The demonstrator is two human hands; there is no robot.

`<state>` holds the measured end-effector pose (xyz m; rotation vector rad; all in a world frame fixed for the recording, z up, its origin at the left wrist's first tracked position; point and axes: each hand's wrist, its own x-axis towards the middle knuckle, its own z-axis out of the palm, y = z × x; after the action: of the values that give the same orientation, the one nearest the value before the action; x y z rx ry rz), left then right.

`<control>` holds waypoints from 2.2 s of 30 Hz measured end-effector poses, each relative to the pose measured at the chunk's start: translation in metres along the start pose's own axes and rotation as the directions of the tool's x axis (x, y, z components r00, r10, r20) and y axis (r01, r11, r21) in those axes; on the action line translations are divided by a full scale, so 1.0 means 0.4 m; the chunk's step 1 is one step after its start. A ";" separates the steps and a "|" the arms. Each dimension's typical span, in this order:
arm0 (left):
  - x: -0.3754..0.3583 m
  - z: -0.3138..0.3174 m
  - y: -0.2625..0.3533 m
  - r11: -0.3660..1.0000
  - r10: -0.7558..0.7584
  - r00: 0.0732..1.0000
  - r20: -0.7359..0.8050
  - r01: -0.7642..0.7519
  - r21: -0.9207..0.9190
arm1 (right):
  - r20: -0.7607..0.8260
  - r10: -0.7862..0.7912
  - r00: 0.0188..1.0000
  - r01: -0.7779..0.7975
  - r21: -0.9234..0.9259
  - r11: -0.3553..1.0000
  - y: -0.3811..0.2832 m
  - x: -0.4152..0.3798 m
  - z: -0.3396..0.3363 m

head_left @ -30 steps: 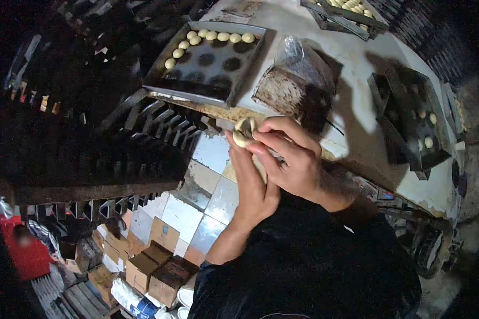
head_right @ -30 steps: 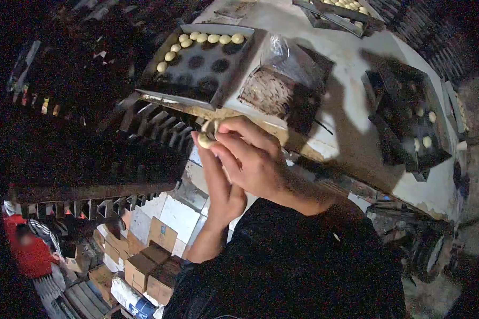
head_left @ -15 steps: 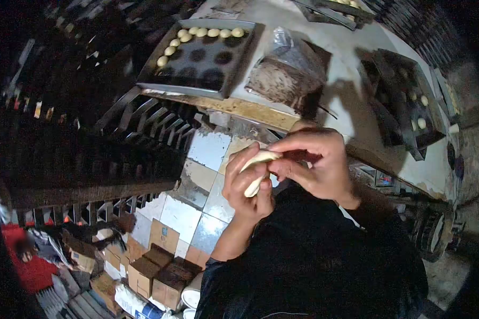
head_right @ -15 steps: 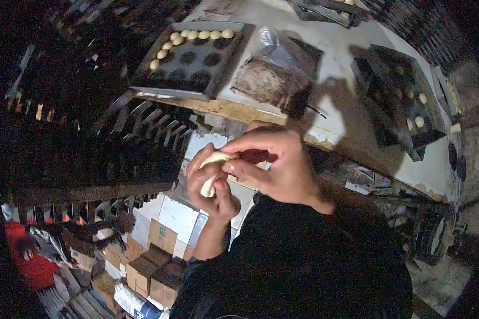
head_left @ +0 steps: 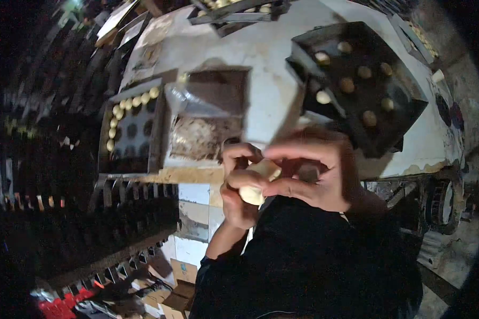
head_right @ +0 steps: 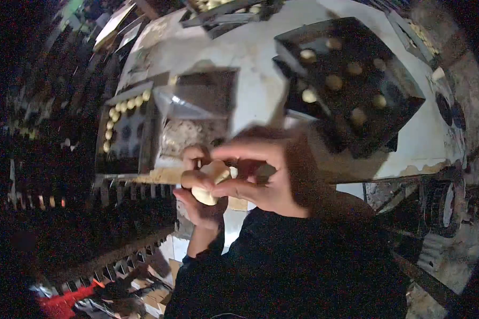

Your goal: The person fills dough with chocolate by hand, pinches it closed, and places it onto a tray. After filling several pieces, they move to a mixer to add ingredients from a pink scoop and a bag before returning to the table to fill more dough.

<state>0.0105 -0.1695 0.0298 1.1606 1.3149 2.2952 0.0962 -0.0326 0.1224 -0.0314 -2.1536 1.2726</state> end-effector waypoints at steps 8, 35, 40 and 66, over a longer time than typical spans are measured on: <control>0.290 0.343 -0.165 0.937 0.312 0.949 -0.054 -0.297 0.186 | -0.178 -0.373 0.911 0.346 -0.164 0.924 0.175 -0.003 -0.286; 0.497 0.329 -0.452 0.833 -0.552 0.800 0.235 0.539 0.123 | -0.039 0.108 0.993 -0.095 -0.806 0.584 0.995 0.180 -0.872; 0.405 0.035 -0.321 0.886 -0.400 0.896 -0.195 0.432 0.170 | -0.013 0.266 0.964 -0.158 -0.832 0.532 1.051 0.230 -0.815; 0.512 -0.833 -0.255 0.700 0.073 0.849 -0.524 0.331 0.633 | -0.210 0.282 0.936 -0.333 -0.274 0.902 0.370 0.187 0.085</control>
<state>-0.3863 -0.2015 -0.0393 0.5319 2.5609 2.0878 -0.0236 0.0440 0.0307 -0.6100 -2.2376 1.0421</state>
